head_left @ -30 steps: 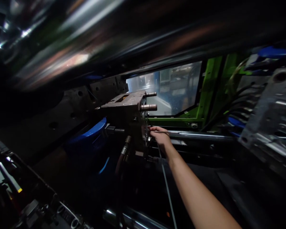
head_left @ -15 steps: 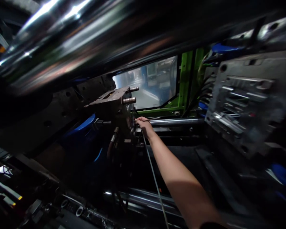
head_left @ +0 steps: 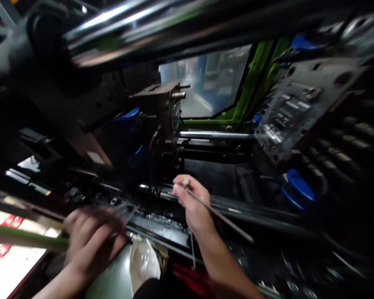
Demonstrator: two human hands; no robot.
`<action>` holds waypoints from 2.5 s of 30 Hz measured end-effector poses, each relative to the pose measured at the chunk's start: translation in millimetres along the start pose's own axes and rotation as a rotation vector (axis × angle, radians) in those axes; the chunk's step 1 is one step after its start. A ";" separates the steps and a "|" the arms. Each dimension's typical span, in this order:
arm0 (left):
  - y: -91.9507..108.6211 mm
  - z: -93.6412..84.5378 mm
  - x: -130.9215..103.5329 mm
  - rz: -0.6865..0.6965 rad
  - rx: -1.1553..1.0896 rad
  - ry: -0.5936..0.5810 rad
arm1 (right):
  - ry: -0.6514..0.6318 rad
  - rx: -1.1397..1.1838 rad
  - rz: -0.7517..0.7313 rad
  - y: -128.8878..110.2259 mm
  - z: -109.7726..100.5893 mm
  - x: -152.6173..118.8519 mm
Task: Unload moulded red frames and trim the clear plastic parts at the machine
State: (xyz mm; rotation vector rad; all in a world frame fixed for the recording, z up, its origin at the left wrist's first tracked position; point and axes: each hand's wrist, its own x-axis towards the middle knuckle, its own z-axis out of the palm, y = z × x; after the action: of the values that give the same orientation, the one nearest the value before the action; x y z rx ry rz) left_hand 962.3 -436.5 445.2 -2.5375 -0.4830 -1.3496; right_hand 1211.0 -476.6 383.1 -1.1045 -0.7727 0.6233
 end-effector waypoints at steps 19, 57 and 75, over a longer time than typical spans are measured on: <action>188.0 73.6 -23.1 -1.314 -1.673 0.109 | 0.274 -0.013 0.226 -16.5 -41.2 -216.0; 172.7 65.5 -61.8 -0.734 -1.106 -0.089 | 0.405 -0.703 -0.284 -65.3 -61.4 -220.2; 135.8 68.6 -32.4 -0.759 -1.513 -0.691 | 0.181 -0.612 -0.295 -58.3 -85.8 -214.6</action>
State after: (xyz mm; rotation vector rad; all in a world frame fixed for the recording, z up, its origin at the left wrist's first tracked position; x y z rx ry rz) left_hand 1050.3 -543.4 374.4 -4.4928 -0.7679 -1.0959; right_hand 1156.8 -708.1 366.7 -1.5392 -0.9743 0.0229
